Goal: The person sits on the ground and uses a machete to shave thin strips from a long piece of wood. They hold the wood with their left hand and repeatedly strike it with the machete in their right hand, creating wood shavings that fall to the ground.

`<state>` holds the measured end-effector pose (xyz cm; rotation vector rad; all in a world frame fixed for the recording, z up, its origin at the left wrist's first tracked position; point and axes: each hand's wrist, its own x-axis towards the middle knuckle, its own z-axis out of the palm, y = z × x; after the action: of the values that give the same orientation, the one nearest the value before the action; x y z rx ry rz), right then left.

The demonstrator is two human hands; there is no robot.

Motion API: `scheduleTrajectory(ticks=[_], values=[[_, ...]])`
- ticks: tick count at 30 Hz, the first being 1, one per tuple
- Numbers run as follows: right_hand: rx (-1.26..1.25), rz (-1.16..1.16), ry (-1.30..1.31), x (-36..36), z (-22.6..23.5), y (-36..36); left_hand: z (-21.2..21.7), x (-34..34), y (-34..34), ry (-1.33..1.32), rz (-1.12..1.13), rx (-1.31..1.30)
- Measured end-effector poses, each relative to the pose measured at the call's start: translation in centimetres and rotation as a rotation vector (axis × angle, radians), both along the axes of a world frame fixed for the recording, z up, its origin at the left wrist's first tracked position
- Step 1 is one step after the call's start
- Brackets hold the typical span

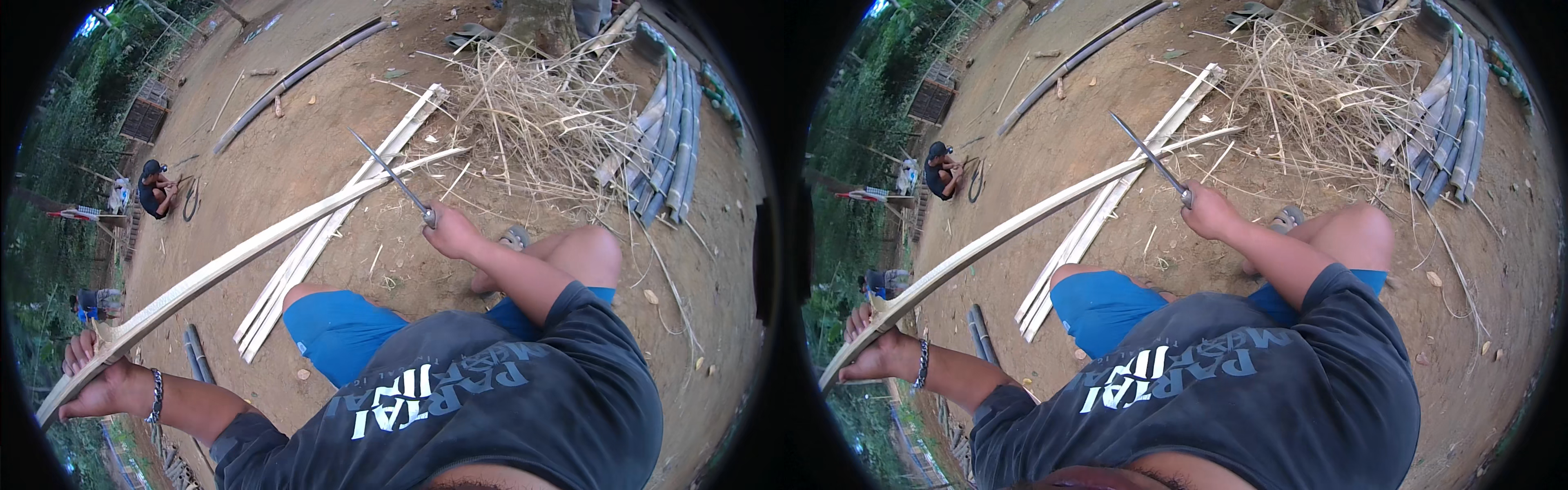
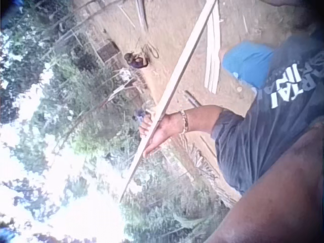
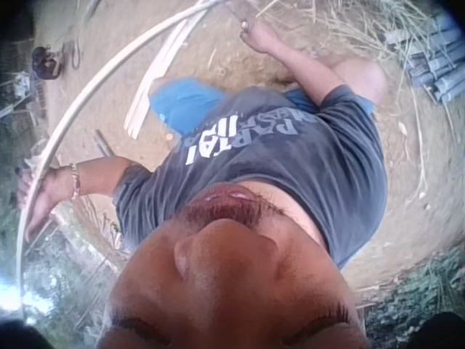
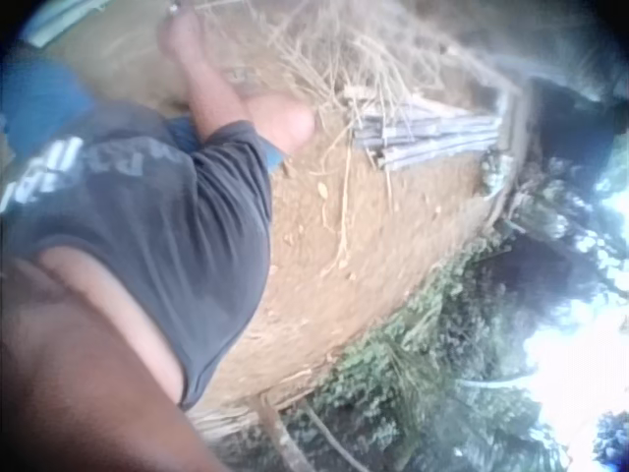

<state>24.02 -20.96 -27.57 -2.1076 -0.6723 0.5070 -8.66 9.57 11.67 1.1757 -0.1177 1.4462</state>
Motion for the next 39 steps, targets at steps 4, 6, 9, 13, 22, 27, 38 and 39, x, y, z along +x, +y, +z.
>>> scheduleTrajectory(ticks=[4,6,9,13,22,27,38,39], values=[[0.124,0.005,0.058,-0.4,0.1,1.5,4.3,2.3,4.1,0.140,0.257,0.263],[0.236,-0.032,0.111,0.1,-0.1,2.1,1.5,9.4,0.9,-0.020,0.602,0.239],[0.141,-0.007,0.207,0.8,0.3,3.0,-5.7,14.1,-1.7,-0.013,0.474,0.127],[0.173,-0.001,0.213,0.1,-1.0,2.4,-13.4,15.2,0.9,-0.133,0.084,-0.071],[0.226,0.361,-0.039,-7.4,11.5,0.9,-12.4,12.9,-5.6,-0.085,-0.410,0.134],[0.083,0.110,0.044,-4.4,2.6,-1.2,-13.1,14.0,-9.0,-0.087,-0.501,0.205],[0.122,0.145,0.025,-4.7,2.7,-1.3,-12.6,12.7,-10.4,-0.090,-0.419,0.231],[0.081,0.022,0.112,-2.5,-1.9,-1.8,-12.4,13.0,-10.4,-0.079,-0.415,0.210]])
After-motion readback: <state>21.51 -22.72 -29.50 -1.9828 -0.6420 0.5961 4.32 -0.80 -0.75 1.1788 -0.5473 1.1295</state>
